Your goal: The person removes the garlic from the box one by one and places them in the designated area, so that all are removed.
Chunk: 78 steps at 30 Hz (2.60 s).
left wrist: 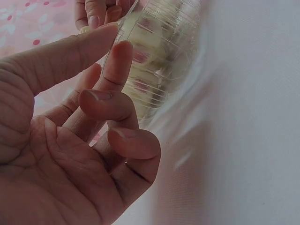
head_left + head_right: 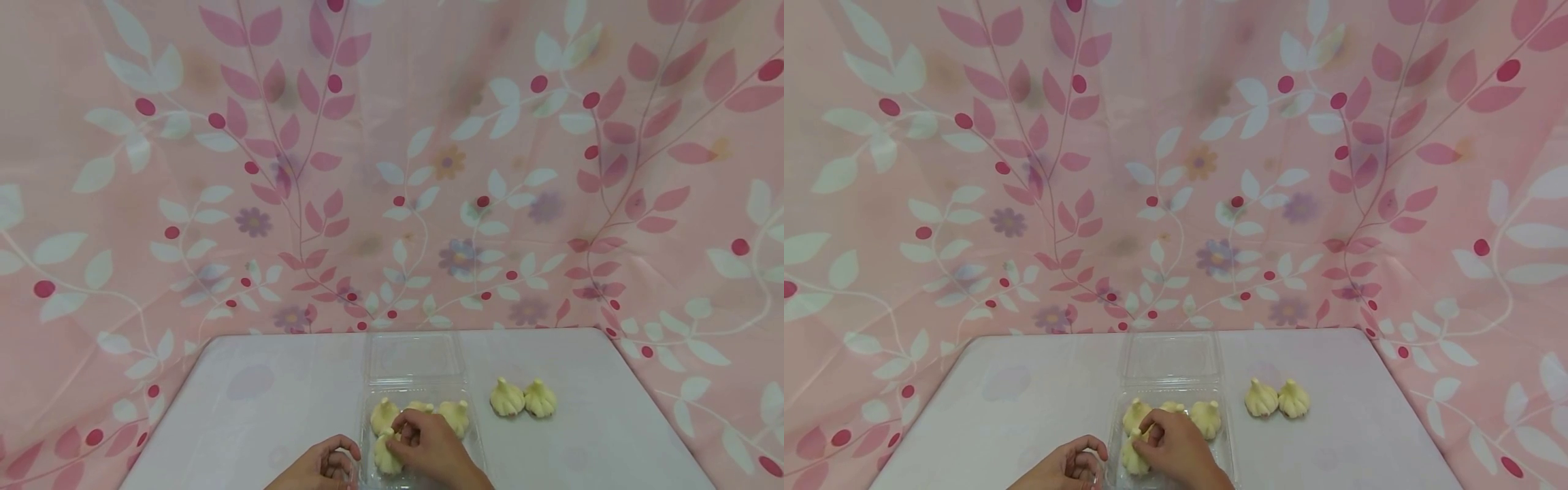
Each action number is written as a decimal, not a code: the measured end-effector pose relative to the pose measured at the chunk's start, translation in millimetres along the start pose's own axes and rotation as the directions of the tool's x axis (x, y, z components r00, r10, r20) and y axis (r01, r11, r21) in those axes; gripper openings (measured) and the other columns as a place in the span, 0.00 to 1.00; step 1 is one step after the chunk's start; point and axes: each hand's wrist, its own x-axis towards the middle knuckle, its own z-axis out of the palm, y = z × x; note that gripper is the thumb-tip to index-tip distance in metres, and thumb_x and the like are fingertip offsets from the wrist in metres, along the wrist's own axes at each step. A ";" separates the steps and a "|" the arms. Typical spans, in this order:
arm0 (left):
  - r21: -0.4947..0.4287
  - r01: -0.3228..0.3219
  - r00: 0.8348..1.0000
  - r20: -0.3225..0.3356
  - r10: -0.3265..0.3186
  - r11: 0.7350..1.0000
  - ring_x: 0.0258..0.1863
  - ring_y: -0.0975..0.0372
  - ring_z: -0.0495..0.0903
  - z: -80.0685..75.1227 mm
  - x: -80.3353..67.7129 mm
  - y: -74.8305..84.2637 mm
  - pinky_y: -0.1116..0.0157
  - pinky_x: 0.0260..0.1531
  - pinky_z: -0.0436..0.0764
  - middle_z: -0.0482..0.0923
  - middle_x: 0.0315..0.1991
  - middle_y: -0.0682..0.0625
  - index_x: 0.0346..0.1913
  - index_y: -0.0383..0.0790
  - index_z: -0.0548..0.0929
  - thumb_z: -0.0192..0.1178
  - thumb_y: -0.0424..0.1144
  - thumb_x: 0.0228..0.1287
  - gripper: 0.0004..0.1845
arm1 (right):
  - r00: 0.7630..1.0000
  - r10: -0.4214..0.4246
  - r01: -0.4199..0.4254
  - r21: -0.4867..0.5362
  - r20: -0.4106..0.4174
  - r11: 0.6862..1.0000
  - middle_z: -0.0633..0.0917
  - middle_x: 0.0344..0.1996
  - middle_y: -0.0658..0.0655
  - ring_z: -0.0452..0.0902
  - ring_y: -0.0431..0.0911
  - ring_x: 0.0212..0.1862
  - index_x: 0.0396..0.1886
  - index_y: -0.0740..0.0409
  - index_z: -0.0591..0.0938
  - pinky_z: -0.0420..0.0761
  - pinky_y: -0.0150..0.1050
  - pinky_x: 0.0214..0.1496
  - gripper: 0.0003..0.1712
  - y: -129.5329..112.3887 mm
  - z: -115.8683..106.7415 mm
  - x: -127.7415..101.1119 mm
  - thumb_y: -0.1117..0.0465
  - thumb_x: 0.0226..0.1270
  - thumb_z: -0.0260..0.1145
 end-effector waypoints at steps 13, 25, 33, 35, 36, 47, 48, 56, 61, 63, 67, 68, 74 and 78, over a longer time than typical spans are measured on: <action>0.017 0.036 0.998 -0.045 -0.036 0.999 0.29 0.65 0.77 2.4 0.4 3.0 0.70 0.32 0.76 0.78 0.34 0.50 0.55 0.26 0.66 0.58 0.30 0.61 0.21 | 0.998 0.062 -0.062 -0.018 -0.004 0.998 0.77 0.18 0.42 0.69 0.31 0.18 0.33 0.49 0.79 0.70 0.29 0.18 0.08 -6.7 -27.3 -2.4 0.55 0.56 0.70; 0.014 0.033 0.999 -0.036 -0.032 0.999 0.28 0.66 0.76 3.9 0.0 4.0 0.70 0.32 0.75 0.78 0.35 0.50 0.55 0.25 0.65 0.56 0.30 0.62 0.21 | 0.997 0.059 -0.061 -0.045 -0.042 0.997 0.78 0.18 0.44 0.72 0.35 0.19 0.35 0.49 0.80 0.74 0.33 0.20 0.09 -4.8 -55.2 -6.4 0.54 0.57 0.70; 0.011 0.037 0.999 -0.034 -0.036 0.999 0.27 0.66 0.75 1.6 0.2 2.7 0.70 0.32 0.75 0.78 0.35 0.50 0.55 0.27 0.66 0.56 0.30 0.62 0.20 | 0.989 0.126 -0.129 -0.039 -0.075 0.991 0.79 0.18 0.46 0.74 0.38 0.21 0.35 0.49 0.80 0.74 0.34 0.21 0.10 -7.9 -72.1 -8.1 0.53 0.56 0.70; 0.015 0.039 0.999 -0.037 -0.039 0.999 0.27 0.66 0.75 1.1 0.1 1.8 0.70 0.31 0.75 0.78 0.35 0.50 0.55 0.28 0.66 0.57 0.30 0.62 0.20 | 0.988 0.131 -0.135 -0.038 -0.086 0.990 0.79 0.18 0.46 0.74 0.38 0.21 0.34 0.49 0.80 0.74 0.34 0.22 0.10 -7.6 -74.6 -8.5 0.54 0.55 0.71; 0.013 0.043 0.998 -0.040 -0.043 0.999 0.26 0.66 0.74 1.0 0.1 1.4 0.70 0.31 0.75 0.79 0.35 0.50 0.55 0.29 0.67 0.57 0.30 0.62 0.20 | 0.987 0.132 -0.136 -0.039 -0.091 0.990 0.79 0.18 0.46 0.74 0.39 0.21 0.34 0.49 0.80 0.74 0.34 0.23 0.10 -7.4 -75.9 -8.7 0.54 0.55 0.71; -0.002 0.037 0.999 -0.025 -0.037 0.999 0.27 0.66 0.74 0.6 -0.1 1.6 0.69 0.32 0.75 0.78 0.35 0.50 0.56 0.26 0.65 0.57 0.30 0.61 0.22 | 0.978 0.179 -0.186 -0.053 -0.111 0.981 0.79 0.19 0.47 0.74 0.40 0.21 0.34 0.49 0.80 0.73 0.34 0.21 0.11 -7.7 -88.8 -10.2 0.52 0.54 0.71; -0.003 0.039 0.999 -0.028 -0.039 0.999 0.27 0.66 0.75 0.7 0.0 1.9 0.69 0.32 0.75 0.78 0.35 0.50 0.56 0.26 0.65 0.57 0.30 0.61 0.22 | 0.978 0.176 -0.184 -0.055 -0.115 0.981 0.79 0.18 0.47 0.74 0.40 0.21 0.34 0.49 0.80 0.73 0.34 0.21 0.11 -7.9 -90.1 -10.3 0.53 0.54 0.71; 0.001 0.047 0.998 -0.031 -0.047 0.999 0.32 0.63 0.78 2.9 -0.2 4.1 0.68 0.35 0.77 0.79 0.35 0.49 0.56 0.26 0.65 0.57 0.30 0.62 0.21 | 0.971 0.184 -0.194 -0.057 -0.153 0.979 0.79 0.18 0.47 0.74 0.40 0.20 0.34 0.49 0.80 0.72 0.34 0.20 0.11 -7.4 -101.8 -12.3 0.52 0.54 0.71; 0.005 0.048 0.998 -0.032 -0.048 0.999 0.34 0.62 0.79 4.1 -0.3 5.7 0.68 0.36 0.77 0.79 0.35 0.50 0.56 0.26 0.65 0.57 0.30 0.63 0.21 | 0.960 0.209 -0.223 -0.062 -0.184 0.973 0.79 0.18 0.47 0.74 0.41 0.20 0.34 0.50 0.81 0.72 0.34 0.19 0.11 -6.6 -112.5 -12.8 0.53 0.54 0.72; 0.014 0.049 0.998 -0.039 -0.048 0.999 0.33 0.63 0.79 4.4 -0.5 6.1 0.69 0.35 0.77 0.79 0.35 0.50 0.55 0.26 0.65 0.57 0.30 0.62 0.21 | 0.956 0.212 -0.229 -0.061 -0.202 0.972 0.80 0.18 0.47 0.75 0.41 0.20 0.34 0.50 0.81 0.72 0.34 0.19 0.11 -6.0 -116.9 -13.2 0.55 0.53 0.72; 0.019 0.048 0.998 -0.047 -0.047 0.999 0.33 0.62 0.79 4.7 -0.6 6.3 0.69 0.35 0.77 0.78 0.34 0.50 0.55 0.26 0.65 0.57 0.31 0.62 0.21 | 0.949 0.210 -0.226 -0.043 -0.233 0.973 0.80 0.18 0.48 0.75 0.42 0.20 0.33 0.52 0.81 0.72 0.34 0.20 0.10 -3.2 -123.6 -14.7 0.57 0.53 0.73; 0.018 0.048 0.998 -0.048 -0.047 0.999 0.33 0.62 0.79 4.8 -0.6 6.4 0.69 0.35 0.77 0.78 0.34 0.50 0.55 0.26 0.66 0.57 0.31 0.63 0.21 | 0.947 0.211 -0.228 -0.042 -0.240 0.973 0.80 0.18 0.48 0.75 0.42 0.20 0.33 0.52 0.81 0.72 0.34 0.19 0.10 -2.4 -124.9 -15.0 0.57 0.52 0.73; 0.019 0.037 0.998 -0.041 -0.037 0.999 0.34 0.61 0.80 4.2 0.2 5.9 0.69 0.34 0.77 0.78 0.35 0.50 0.55 0.26 0.65 0.57 0.32 0.63 0.21 | 0.935 0.224 -0.251 -0.063 -0.276 0.966 0.80 0.18 0.48 0.76 0.41 0.20 0.33 0.52 0.81 0.73 0.34 0.20 0.10 1.2 -134.2 -17.2 0.58 0.52 0.73; 0.017 0.033 0.999 -0.038 -0.032 0.999 0.34 0.62 0.79 3.9 1.1 5.3 0.69 0.34 0.77 0.78 0.35 0.50 0.55 0.26 0.65 0.58 0.31 0.63 0.21 | 0.923 0.226 -0.267 -0.094 -0.310 0.959 0.80 0.19 0.47 0.76 0.41 0.22 0.34 0.52 0.81 0.74 0.34 0.21 0.10 3.6 -141.5 -19.4 0.58 0.52 0.73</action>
